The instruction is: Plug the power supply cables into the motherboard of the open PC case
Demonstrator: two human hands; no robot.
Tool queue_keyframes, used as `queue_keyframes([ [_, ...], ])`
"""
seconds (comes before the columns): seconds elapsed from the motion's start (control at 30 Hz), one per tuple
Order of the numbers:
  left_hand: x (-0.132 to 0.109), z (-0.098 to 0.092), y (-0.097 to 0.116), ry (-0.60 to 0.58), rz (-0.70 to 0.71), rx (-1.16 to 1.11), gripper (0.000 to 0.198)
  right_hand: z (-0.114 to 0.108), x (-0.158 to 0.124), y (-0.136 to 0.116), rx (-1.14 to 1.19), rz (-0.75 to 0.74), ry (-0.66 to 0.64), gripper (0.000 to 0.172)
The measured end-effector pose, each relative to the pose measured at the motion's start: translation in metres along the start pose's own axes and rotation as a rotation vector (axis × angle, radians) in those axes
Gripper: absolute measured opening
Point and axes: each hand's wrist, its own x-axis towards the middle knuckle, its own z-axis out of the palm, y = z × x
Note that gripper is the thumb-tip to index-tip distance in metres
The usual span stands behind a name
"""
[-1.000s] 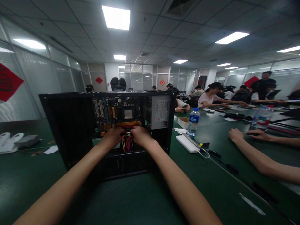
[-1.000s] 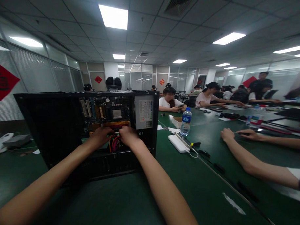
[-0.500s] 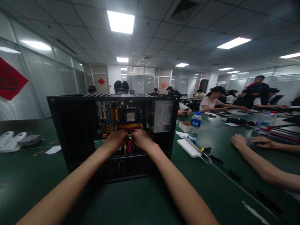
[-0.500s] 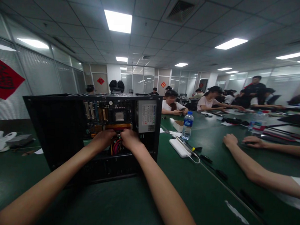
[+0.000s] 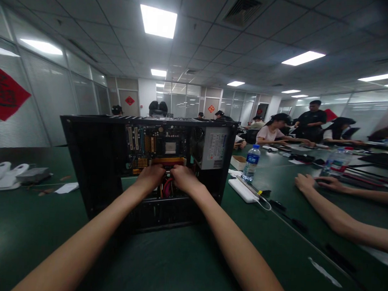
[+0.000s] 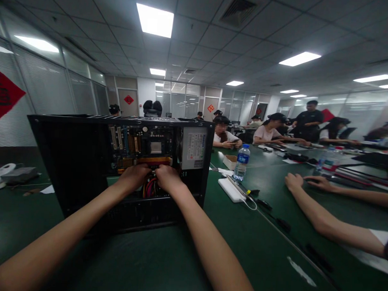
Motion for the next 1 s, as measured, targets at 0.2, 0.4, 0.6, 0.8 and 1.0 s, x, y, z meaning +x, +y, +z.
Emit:
queue_keyframes([
  [0.2, -0.003, -0.003, 0.003, -0.011, -0.002, 0.112, 0.032, 0.001, -0.002, 0.001, -0.003, -0.02, 0.004, 0.026],
  [0.4, -0.007, -0.007, 0.006, -0.018, 0.008, 0.158, 0.034, 0.0, -0.003, 0.0, 0.001, -0.038, 0.027, 0.025],
  [0.6, -0.007, -0.005, 0.003, 0.0, 0.007, 0.124, 0.031, 0.0, -0.003, 0.0, -0.01, -0.05, 0.055, 0.022],
  [0.8, -0.006, -0.006, 0.005, -0.014, -0.006, 0.156, 0.032, 0.003, 0.0, 0.002, -0.009, -0.063, 0.048, 0.023],
  [1.0, -0.008, -0.012, 0.008, -0.02, -0.026, 0.148, 0.032, 0.003, -0.001, 0.002, -0.031, -0.061, 0.064, 0.022],
])
